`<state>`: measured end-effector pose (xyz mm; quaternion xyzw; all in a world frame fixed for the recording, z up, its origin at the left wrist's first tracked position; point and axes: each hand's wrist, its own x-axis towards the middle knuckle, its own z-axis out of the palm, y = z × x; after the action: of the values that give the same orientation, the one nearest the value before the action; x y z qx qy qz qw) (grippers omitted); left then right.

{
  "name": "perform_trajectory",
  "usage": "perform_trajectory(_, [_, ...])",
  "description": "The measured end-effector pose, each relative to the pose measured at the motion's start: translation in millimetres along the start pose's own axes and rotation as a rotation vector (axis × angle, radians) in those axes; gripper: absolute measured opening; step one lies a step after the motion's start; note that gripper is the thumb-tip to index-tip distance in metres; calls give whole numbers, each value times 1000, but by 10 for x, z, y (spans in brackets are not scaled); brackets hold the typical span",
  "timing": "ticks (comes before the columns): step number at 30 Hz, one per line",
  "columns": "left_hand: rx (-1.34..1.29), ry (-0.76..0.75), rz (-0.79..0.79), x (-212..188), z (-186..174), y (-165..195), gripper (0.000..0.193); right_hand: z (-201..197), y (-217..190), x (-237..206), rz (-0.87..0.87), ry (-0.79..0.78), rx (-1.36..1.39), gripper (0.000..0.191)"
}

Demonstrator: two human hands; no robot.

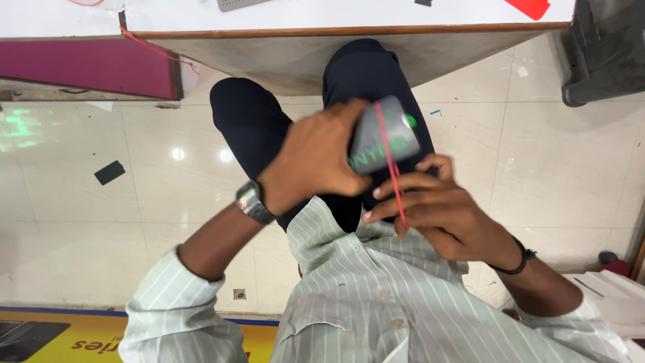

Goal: The person holds a disassembled smartphone with its battery exposed, presses the back cover onto the body and works around its edges to seat it. They then power the phone on, view the screen, and wrap rubber bands around the assembled phone to hold it together.

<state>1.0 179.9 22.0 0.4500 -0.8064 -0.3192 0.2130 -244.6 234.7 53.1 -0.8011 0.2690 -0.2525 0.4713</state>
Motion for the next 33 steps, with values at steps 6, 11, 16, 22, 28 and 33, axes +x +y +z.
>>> perform_trajectory(6, [-145, -231, 0, 15, 289, 224, 78, -99, 183, 58, -400, 182, -702, 18])
perform_trajectory(11, [-23, 105, 42, 141, 160, 200, 84, -99, 329, -8, -337, 233, -1135, 37])
perform_trajectory(16, [67, 373, 11, 363, -5, 190, 82, 289, 552, -18, -355, 532, -1202, 93])
perform_trajectory(22, [35, 588, 17, 413, 104, 409, 73, 648, 479, 140, -135, 1156, -85, 104])
perform_trajectory(28, [233, 618, 86, 421, 135, 398, 72, 462, 407, 215, 22, 1030, 622, 71])
perform_trajectory(33, [555, 149, 261, 277, -124, 354, 76, -71, 354, 120, 239, 767, 464, 50])
